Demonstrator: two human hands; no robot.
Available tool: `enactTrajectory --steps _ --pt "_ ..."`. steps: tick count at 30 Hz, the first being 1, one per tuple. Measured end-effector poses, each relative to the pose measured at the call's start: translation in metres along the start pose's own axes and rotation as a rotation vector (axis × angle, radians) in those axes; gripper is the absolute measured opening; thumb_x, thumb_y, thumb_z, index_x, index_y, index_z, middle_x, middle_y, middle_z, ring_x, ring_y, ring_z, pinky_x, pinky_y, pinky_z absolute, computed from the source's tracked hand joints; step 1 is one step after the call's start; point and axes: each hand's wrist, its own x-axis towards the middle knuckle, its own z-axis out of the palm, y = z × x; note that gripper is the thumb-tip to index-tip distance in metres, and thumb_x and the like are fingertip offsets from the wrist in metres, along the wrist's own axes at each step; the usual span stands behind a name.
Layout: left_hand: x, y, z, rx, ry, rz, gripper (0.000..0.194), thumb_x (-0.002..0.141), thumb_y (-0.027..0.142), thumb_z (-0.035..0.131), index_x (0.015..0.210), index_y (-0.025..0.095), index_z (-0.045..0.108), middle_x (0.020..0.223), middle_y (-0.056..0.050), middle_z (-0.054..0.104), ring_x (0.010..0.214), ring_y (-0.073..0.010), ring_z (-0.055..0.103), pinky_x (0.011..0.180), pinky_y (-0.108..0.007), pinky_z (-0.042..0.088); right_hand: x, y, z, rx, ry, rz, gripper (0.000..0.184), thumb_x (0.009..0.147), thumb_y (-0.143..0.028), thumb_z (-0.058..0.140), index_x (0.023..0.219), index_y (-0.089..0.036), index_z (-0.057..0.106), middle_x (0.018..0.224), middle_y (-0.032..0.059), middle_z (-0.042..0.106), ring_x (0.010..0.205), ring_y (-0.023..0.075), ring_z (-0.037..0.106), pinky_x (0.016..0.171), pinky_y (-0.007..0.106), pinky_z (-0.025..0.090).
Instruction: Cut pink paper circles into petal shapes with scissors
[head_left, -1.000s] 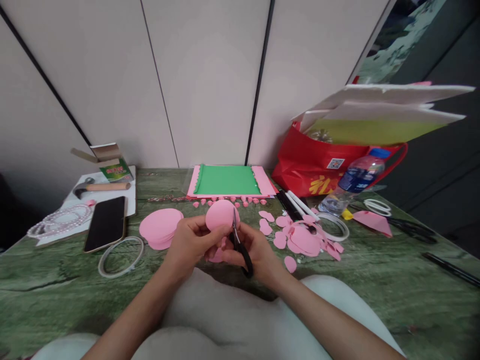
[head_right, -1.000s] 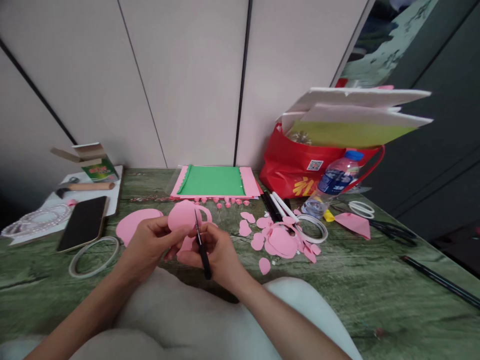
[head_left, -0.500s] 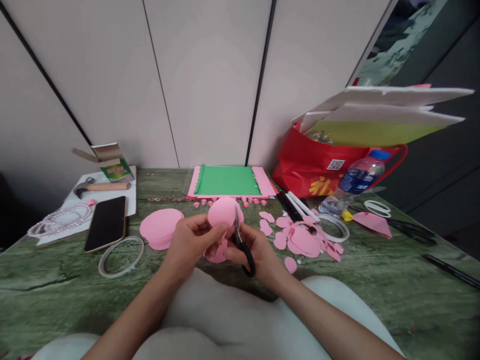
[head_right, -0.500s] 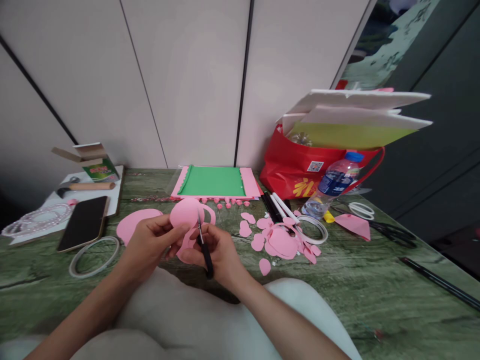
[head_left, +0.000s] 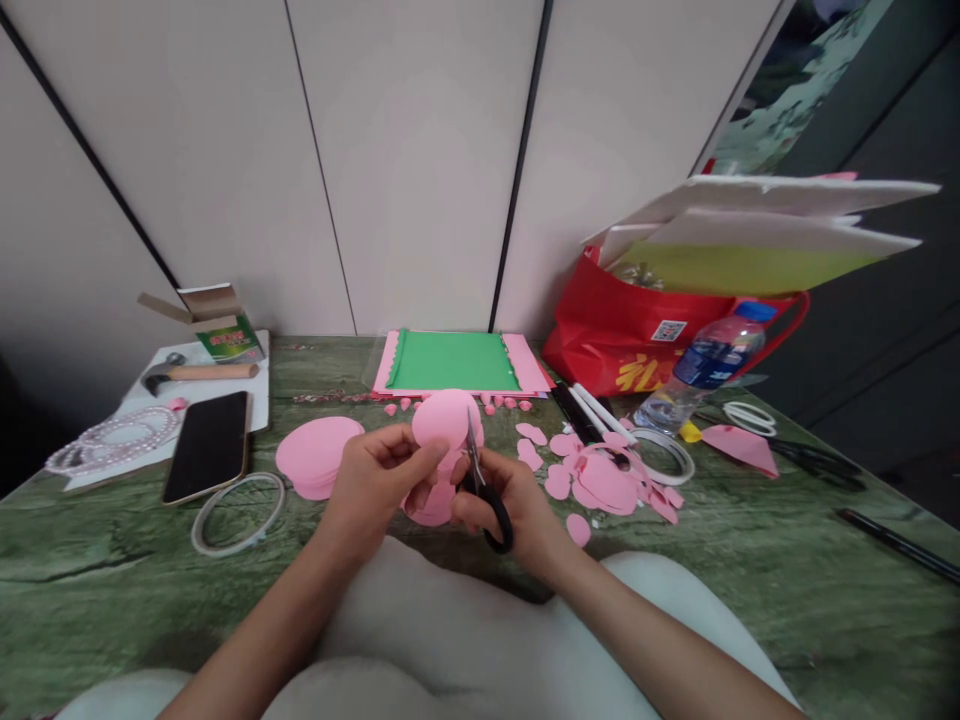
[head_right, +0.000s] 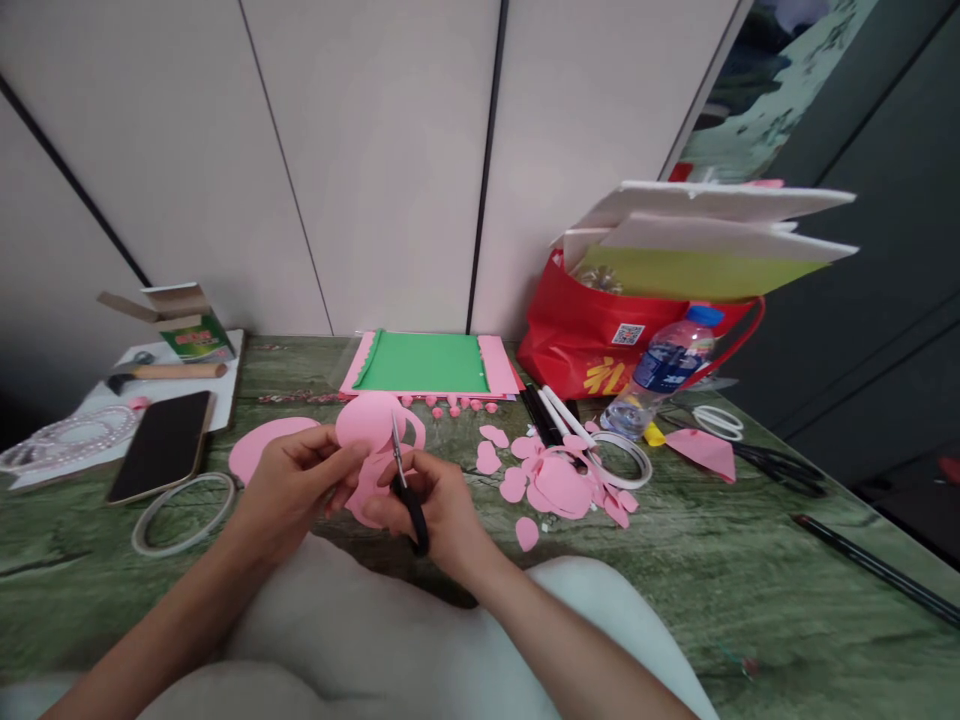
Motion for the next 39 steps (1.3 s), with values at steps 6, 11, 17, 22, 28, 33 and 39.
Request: enactTrajectory --steps 6,11,17,22,28,33,39 --pt "-0.0005 -0.0004 -0.0010 -0.047 0.022 0.025 0.018 0.072 0.026 0.064 0.060 0.014 0.057 0.041 0.007 0.049 0.032 -0.0027 0.040 0.033 -0.014 0.030 -0.0014 -0.0011 0.0005 -0.005 -0.005 0.014 0.026 0.058 -0.033 0.067 0.070 -0.018 0.050 0.045 -0.0074 0.048 0.038 0.0070 0.042 0.039 0.018 0.032" --pt "-0.0007 0.0025 0.0003 -0.125 0.042 0.032 0.020 0.073 0.027 0.063 0.059 0.015 0.055 0.045 0.006 0.051 0.032 -0.0028 0.040 0.031 -0.014 0.030 -0.0017 -0.0019 0.0014 0.000 -0.023 0.006 0.030 0.059 -0.038 0.068 0.070 -0.018 0.049 0.044 -0.0070 0.048 0.037 0.0067 0.043 0.037 0.018 0.031" --pt "-0.0031 0.0044 0.0023 -0.012 -0.023 -0.026 0.026 0.072 0.030 0.062 0.053 0.014 0.056 0.040 0.003 0.053 0.029 -0.0055 0.043 0.029 -0.016 0.030 -0.0031 -0.0011 0.0045 0.005 -0.071 0.018 0.035 0.057 -0.042 0.070 0.069 -0.018 0.048 0.050 -0.0052 0.051 0.038 0.0060 0.042 0.038 0.018 0.033" --pt "-0.0037 0.0063 0.0018 0.046 -0.008 -0.022 0.027 0.071 0.029 0.063 0.050 0.015 0.055 0.038 0.004 0.052 0.029 -0.0053 0.043 0.030 -0.015 0.031 -0.0015 0.0032 0.0041 0.002 -0.083 -0.003 0.036 0.057 -0.041 0.072 0.072 -0.018 0.049 0.054 -0.0042 0.052 0.043 0.0078 0.044 0.041 0.020 0.034" --pt "-0.0035 0.0061 0.0023 0.084 -0.032 -0.048 0.024 0.068 0.029 0.066 0.051 0.015 0.057 0.038 0.005 0.052 0.028 -0.0048 0.042 0.028 -0.014 0.031 0.0002 0.0033 0.0013 0.019 -0.087 -0.044 0.039 0.057 -0.042 0.073 0.074 -0.018 0.048 0.061 -0.0027 0.050 0.053 0.0088 0.041 0.047 0.021 0.030" --pt "-0.0038 0.0070 0.0029 0.075 -0.014 -0.045 0.026 0.069 0.029 0.065 0.049 0.015 0.055 0.038 0.005 0.052 0.027 -0.0043 0.041 0.026 -0.014 0.029 0.0003 0.0002 0.0015 0.033 -0.089 -0.045 0.038 0.057 -0.040 0.073 0.073 -0.018 0.047 0.058 -0.0050 0.045 0.048 0.0070 0.033 0.045 0.020 0.025" --pt "-0.0029 0.0076 0.0033 0.083 -0.001 -0.026 0.027 0.069 0.028 0.065 0.048 0.014 0.054 0.038 0.005 0.052 0.028 -0.0045 0.042 0.027 -0.015 0.030 0.0003 0.0026 0.0009 0.033 -0.073 -0.038 0.035 0.057 -0.038 0.073 0.072 -0.019 0.048 0.056 -0.0057 0.045 0.047 0.0071 0.035 0.043 0.020 0.028"
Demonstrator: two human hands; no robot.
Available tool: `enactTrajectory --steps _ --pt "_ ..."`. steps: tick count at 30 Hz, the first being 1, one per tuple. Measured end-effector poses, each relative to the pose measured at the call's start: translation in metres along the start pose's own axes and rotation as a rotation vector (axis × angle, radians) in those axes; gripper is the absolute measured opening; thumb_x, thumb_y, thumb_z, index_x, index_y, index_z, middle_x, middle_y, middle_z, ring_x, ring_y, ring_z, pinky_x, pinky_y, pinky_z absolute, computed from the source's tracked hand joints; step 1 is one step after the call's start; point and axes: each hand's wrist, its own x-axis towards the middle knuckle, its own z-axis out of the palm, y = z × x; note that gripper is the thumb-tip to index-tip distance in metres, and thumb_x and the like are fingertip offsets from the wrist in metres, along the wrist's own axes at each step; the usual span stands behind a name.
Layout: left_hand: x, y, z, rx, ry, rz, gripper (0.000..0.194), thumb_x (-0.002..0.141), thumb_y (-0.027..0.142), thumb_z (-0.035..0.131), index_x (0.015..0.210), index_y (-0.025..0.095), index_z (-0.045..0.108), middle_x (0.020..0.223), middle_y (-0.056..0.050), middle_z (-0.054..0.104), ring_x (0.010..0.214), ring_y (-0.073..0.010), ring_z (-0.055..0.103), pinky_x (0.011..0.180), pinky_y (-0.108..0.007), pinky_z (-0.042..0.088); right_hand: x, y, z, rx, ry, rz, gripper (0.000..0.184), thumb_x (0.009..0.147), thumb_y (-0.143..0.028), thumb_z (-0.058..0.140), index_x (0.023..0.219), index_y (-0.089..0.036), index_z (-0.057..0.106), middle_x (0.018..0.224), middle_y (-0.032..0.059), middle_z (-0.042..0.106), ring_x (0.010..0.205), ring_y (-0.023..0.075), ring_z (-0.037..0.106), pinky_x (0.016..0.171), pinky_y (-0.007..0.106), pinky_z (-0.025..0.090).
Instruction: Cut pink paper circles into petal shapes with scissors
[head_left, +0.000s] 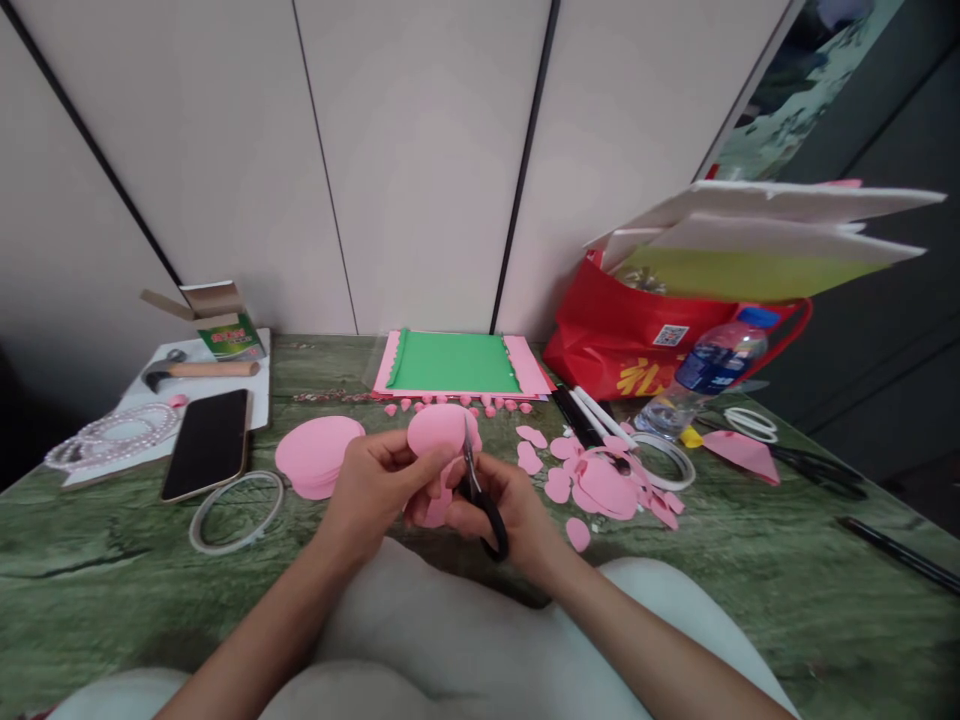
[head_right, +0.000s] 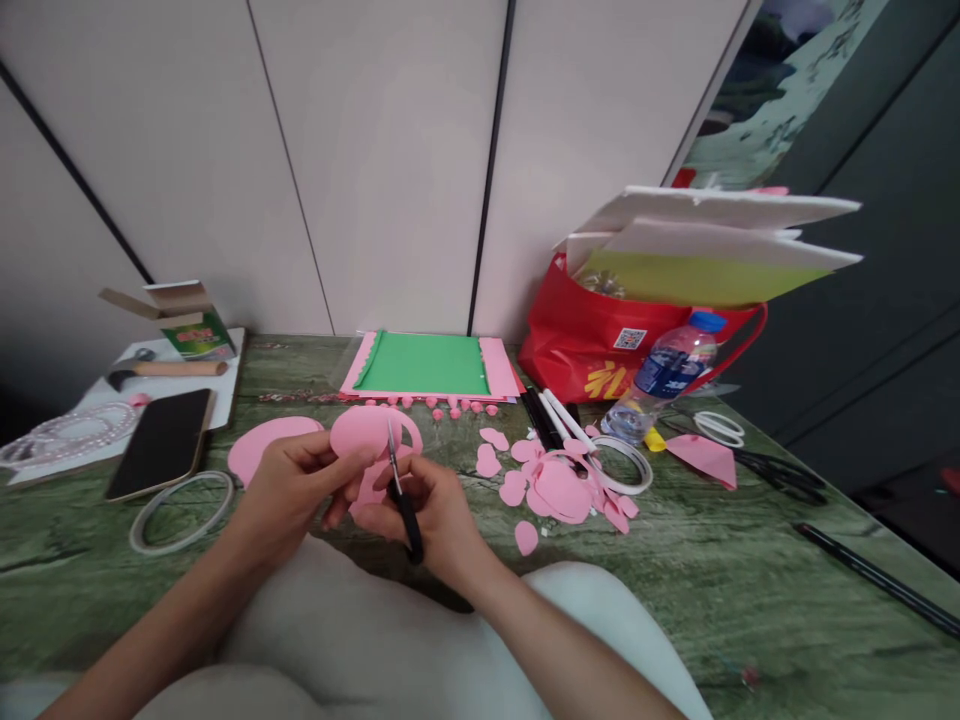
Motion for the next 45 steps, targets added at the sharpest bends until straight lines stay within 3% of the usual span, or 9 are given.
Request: enactTrajectory --steps 19,28,34,45 --pt "-0.0004 -0.0008 -0.0028 -0.147 0.106 0.103 0.021 0.075 0.027 0.059 0.058 0.016 0.054 0.046 0.006 0.052 0.031 -0.0035 0.042 0.031 -0.015 0.031 -0.0025 -0.0029 0.0009 -0.031 0.024 0.039 0.032 0.057 -0.036 0.071 0.069 -0.018 0.049 0.048 -0.0061 0.050 0.038 0.0055 0.041 0.036 0.017 0.030" --pt "-0.0050 0.0014 0.0027 0.079 0.021 0.092 0.026 0.072 0.031 0.060 0.052 0.015 0.058 0.040 0.002 0.053 0.035 -0.0078 0.046 0.036 -0.019 0.038 -0.0026 -0.0049 0.0048 -0.033 -0.003 0.039 0.035 0.057 -0.041 0.071 0.068 -0.018 0.048 0.051 -0.0047 0.051 0.039 0.0067 0.041 0.038 0.019 0.033" --pt "-0.0038 0.0003 0.0016 0.068 0.062 0.119 0.029 0.075 0.030 0.057 0.050 0.016 0.055 0.039 0.004 0.051 0.035 -0.0068 0.045 0.036 -0.017 0.035 -0.0032 -0.0016 0.0041 -0.037 -0.030 0.042 0.035 0.057 -0.042 0.071 0.069 -0.019 0.048 0.051 -0.0045 0.052 0.040 0.0078 0.042 0.039 0.020 0.033" --pt "-0.0032 0.0017 -0.0004 0.154 -0.025 0.080 0.033 0.073 0.028 0.061 0.044 0.015 0.052 0.035 0.005 0.049 0.033 -0.0052 0.044 0.034 -0.015 0.033 -0.0009 -0.0040 0.0031 0.027 -0.030 -0.042 0.039 0.055 -0.035 0.076 0.078 -0.018 0.049 0.062 -0.0040 0.049 0.055 0.0091 0.041 0.052 0.021 0.034"
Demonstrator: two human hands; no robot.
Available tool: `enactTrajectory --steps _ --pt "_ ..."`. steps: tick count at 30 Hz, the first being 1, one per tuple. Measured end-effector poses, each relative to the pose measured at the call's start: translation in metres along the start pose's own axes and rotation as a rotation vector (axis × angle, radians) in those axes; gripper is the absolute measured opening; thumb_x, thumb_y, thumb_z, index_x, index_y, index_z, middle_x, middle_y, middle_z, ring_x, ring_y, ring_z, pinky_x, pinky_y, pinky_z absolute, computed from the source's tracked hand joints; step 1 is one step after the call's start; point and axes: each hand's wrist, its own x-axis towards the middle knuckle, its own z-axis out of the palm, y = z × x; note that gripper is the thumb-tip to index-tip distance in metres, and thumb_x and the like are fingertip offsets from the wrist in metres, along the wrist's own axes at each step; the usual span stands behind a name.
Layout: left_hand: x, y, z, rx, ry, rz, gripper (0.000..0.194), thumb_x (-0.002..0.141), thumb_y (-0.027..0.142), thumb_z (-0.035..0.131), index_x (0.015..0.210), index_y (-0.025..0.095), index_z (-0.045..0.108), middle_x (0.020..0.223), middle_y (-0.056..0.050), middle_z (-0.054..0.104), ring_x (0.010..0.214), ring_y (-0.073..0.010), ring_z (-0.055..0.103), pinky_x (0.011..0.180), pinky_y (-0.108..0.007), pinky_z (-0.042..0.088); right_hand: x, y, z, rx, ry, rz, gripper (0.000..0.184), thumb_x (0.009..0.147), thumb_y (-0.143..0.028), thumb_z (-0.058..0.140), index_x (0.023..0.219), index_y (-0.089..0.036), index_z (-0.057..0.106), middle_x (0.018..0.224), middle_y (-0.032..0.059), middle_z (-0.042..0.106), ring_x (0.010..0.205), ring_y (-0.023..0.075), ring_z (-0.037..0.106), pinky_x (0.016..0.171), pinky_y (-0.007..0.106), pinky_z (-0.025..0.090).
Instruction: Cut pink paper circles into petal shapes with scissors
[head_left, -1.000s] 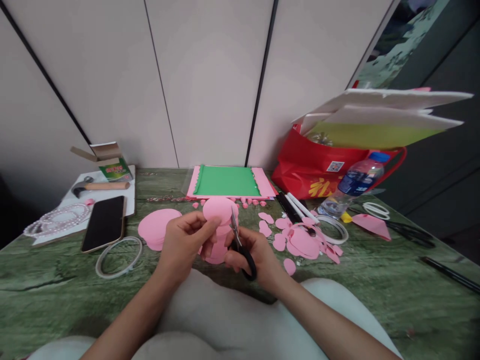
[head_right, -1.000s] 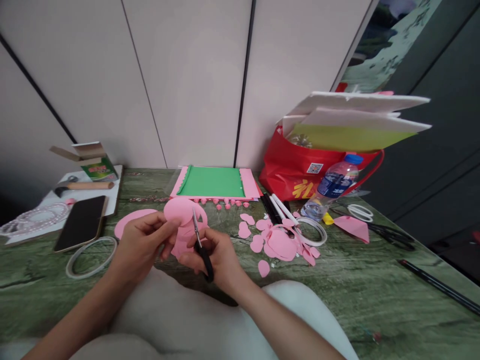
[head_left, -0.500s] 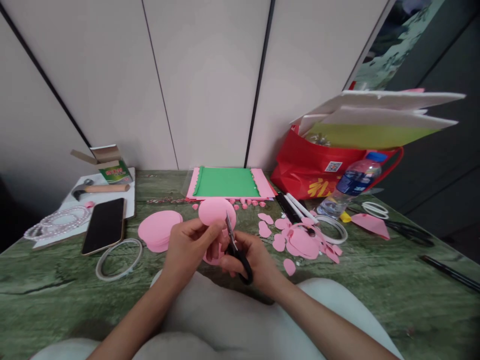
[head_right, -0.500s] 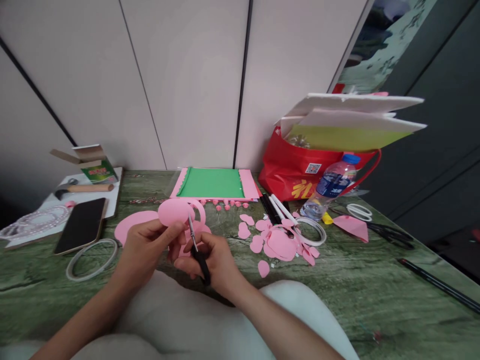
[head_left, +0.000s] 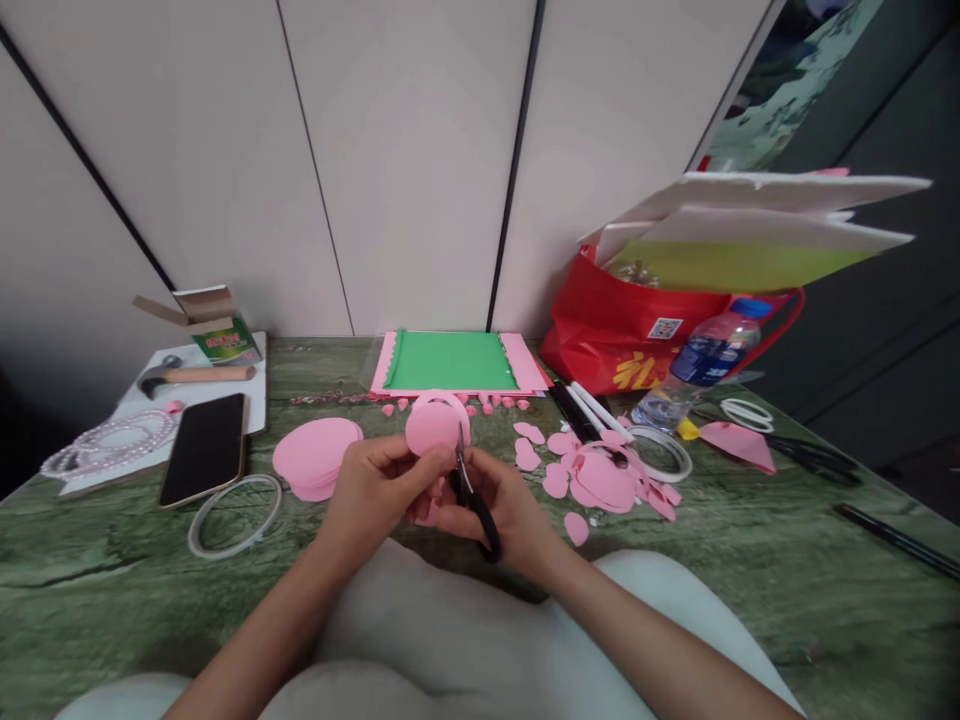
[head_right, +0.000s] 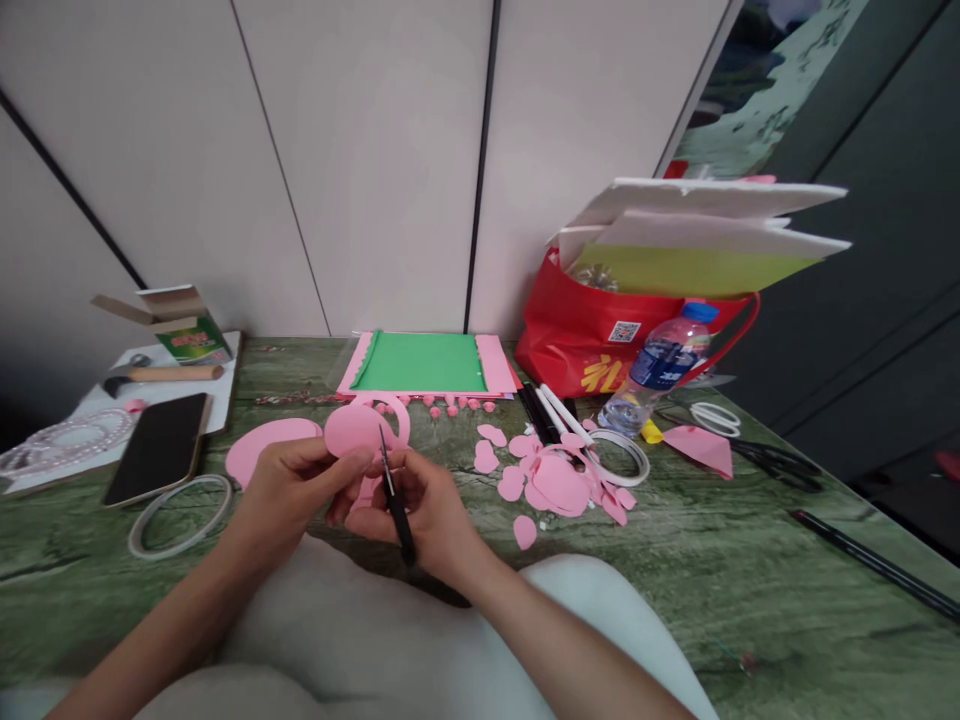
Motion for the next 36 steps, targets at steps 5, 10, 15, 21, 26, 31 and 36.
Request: enactTrajectory --steps 5,10,15,21,26,31,36 --pt "0.0008 -0.0038 0.0001 -0.023 -0.013 -0.012 0.031 0.073 0.030 0.061 0.047 0.014 0.053 0.036 0.005 0.049 0.033 -0.0053 0.045 0.033 -0.014 0.034 0.0000 0.0029 -0.0013 0.018 -0.027 -0.020 0.039 0.059 -0.040 0.073 0.080 -0.018 0.049 0.068 -0.0017 0.050 0.058 0.0098 0.042 0.054 0.023 0.034" --pt "0.0007 -0.0040 0.0000 -0.045 -0.010 -0.007 0.030 0.073 0.030 0.061 0.047 0.014 0.054 0.038 0.005 0.051 0.032 -0.0055 0.046 0.033 -0.015 0.034 0.0009 0.0074 -0.0026 0.003 -0.043 -0.034 0.038 0.061 -0.043 0.071 0.080 -0.018 0.049 0.069 -0.0010 0.050 0.059 0.0108 0.043 0.056 0.024 0.035" --pt "0.0007 -0.0038 0.0004 -0.055 -0.011 0.001 0.031 0.073 0.029 0.060 0.046 0.014 0.053 0.037 0.004 0.051 0.032 -0.0056 0.046 0.033 -0.015 0.035 0.0008 0.0056 -0.0024 -0.020 -0.050 -0.028 0.039 0.061 -0.048 0.070 0.078 -0.019 0.049 0.070 0.0004 0.052 0.061 0.0125 0.047 0.056 0.024 0.037" --pt "0.0014 -0.0059 -0.0006 -0.089 -0.015 0.024 0.030 0.074 0.029 0.059 0.048 0.015 0.053 0.039 0.005 0.052 0.033 -0.0055 0.045 0.034 -0.016 0.036 0.0002 0.0034 -0.0032 -0.063 -0.016 -0.024 0.038 0.059 -0.045 0.072 0.075 -0.018 0.050 0.064 -0.0025 0.048 0.055 0.0095 0.041 0.050 0.021 0.032" --pt "0.0009 -0.0049 -0.0011 -0.082 0.009 0.029 0.030 0.075 0.026 0.058 0.047 0.015 0.052 0.039 0.005 0.051 0.033 -0.0050 0.045 0.034 -0.015 0.035 0.0004 0.0023 -0.0025 -0.060 0.005 -0.013 0.040 0.055 -0.044 0.074 0.072 -0.017 0.050 0.061 -0.0036 0.046 0.052 0.0079 0.036 0.046 0.020 0.028" --pt "0.0012 -0.0032 -0.0004 -0.087 0.024 0.034 0.029 0.074 0.026 0.059 0.047 0.015 0.053 0.038 0.005 0.051 0.033 -0.0048 0.044 0.034 -0.015 0.035 0.0002 -0.0003 -0.0019 -0.049 0.000 -0.015 0.039 0.055 -0.042 0.074 0.071 -0.017 0.049 0.058 -0.0046 0.045 0.049 0.0068 0.034 0.044 0.019 0.028" --pt "0.0013 -0.0048 -0.0008 -0.092 0.041 0.055 0.028 0.074 0.026 0.059 0.049 0.015 0.054 0.040 0.005 0.050 0.035 -0.0049 0.043 0.035 -0.016 0.034 -0.0002 -0.0017 -0.0015 -0.038 0.003 -0.003 0.035 0.055 -0.037 0.075 0.069 -0.016 0.049 0.054 -0.0049 0.048 0.046 0.0061 0.037 0.043 0.018 0.030"
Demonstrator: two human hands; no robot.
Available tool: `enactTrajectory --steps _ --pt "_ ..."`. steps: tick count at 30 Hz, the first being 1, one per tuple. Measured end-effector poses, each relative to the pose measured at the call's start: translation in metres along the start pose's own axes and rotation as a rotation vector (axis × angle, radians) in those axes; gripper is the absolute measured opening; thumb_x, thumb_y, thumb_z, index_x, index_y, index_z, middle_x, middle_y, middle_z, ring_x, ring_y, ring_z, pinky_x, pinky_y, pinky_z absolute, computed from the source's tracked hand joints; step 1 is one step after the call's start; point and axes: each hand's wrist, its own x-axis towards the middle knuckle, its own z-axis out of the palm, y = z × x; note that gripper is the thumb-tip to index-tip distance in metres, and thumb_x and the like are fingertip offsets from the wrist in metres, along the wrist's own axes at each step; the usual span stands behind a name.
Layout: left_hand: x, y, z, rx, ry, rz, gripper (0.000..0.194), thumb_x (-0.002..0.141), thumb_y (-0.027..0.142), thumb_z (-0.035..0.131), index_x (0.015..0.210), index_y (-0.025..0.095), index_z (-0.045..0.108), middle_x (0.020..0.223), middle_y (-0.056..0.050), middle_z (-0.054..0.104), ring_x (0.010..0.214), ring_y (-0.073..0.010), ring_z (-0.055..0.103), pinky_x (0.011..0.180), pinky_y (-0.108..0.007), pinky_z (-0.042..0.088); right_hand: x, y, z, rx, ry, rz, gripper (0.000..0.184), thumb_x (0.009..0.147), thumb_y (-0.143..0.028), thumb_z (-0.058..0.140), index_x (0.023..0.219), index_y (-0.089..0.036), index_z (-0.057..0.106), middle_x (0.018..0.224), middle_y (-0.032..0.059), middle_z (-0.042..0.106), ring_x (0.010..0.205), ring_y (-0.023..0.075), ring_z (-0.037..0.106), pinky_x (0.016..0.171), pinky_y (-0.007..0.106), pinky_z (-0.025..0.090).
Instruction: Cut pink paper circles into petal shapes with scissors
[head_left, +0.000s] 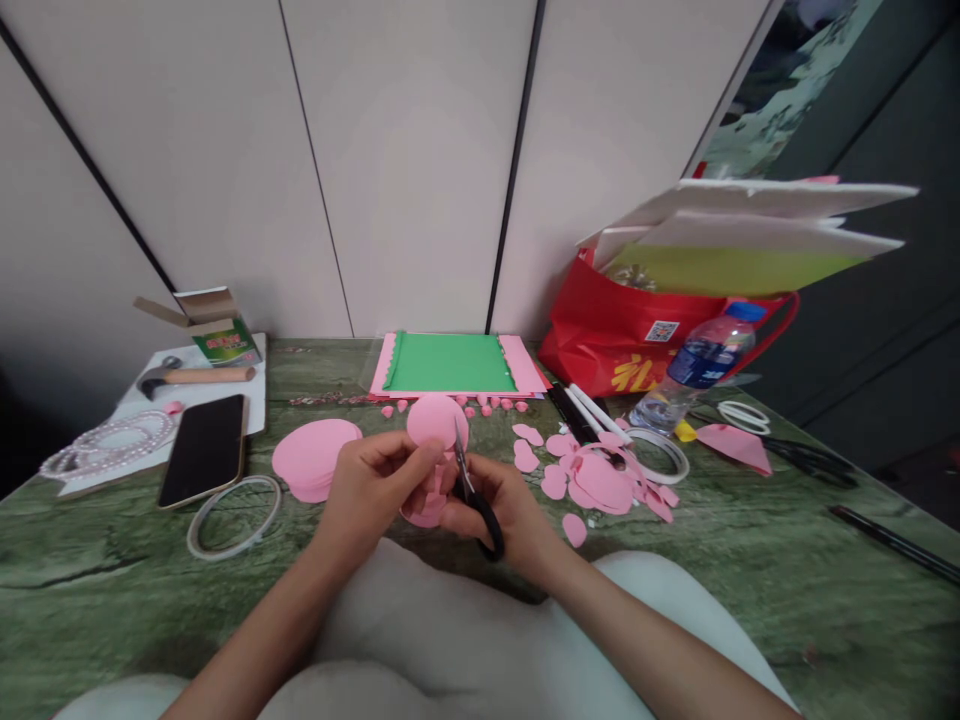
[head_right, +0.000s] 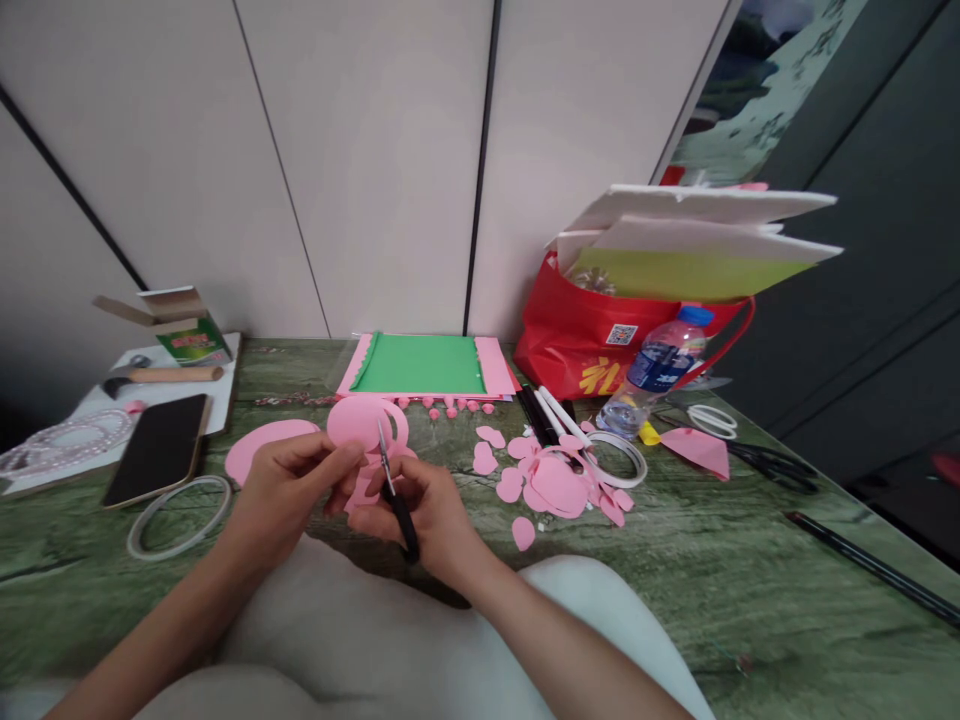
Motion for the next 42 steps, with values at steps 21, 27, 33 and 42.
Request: enactTrajectory --steps 21,27,33,42 --pt "-0.0026 0.0046 0.0037 0.082 0.066 0.059 0.026 0.076 0.028 0.055 0.053 0.015 0.056 0.042 0.005 0.050 0.035 -0.0053 0.043 0.034 -0.016 0.034 -0.0020 -0.0026 0.0016 -0.002 0.032 0.058 0.032 0.058 -0.039 0.072 0.066 -0.017 0.049 0.044 -0.0069 0.048 0.039 0.0071 0.043 0.038 0.019 0.034" --pt "-0.0021 0.0060 0.0055 0.147 0.063 0.063 0.032 0.076 0.029 0.054 0.046 0.015 0.052 0.037 0.005 0.048 0.033 -0.0046 0.042 0.033 -0.014 0.033 -0.0020 0.0019 0.0022 -0.013 0.003 0.059 0.033 0.057 -0.041 0.072 0.065 -0.018 0.049 0.047 -0.0062 0.049 0.038 0.0071 0.043 0.038 0.019 0.035" --pt "-0.0022 0.0060 0.0060 0.134 0.033 0.029 0.033 0.075 0.029 0.054 0.045 0.016 0.051 0.037 0.006 0.048 0.032 -0.0052 0.043 0.032 -0.015 0.034 -0.0001 0.0041 0.0035 0.009 -0.015 0.016 0.035 0.059 -0.042 0.071 0.068 -0.017 0.049 0.057 -0.0024 0.054 0.045 0.0080 0.044 0.043 0.020 0.036" --pt "-0.0017 0.0028 0.0069 0.112 -0.037 0.022 0.033 0.076 0.030 0.054 0.046 0.016 0.051 0.038 0.006 0.049 0.033 -0.0053 0.043 0.033 -0.015 0.036 0.0024 0.0064 0.0021 0.058 0.004 -0.016 0.040 0.056 -0.046 0.074 0.073 -0.018 0.050 0.064 -0.0017 0.053 0.054 0.0101 0.044 0.051 0.024 0.034"
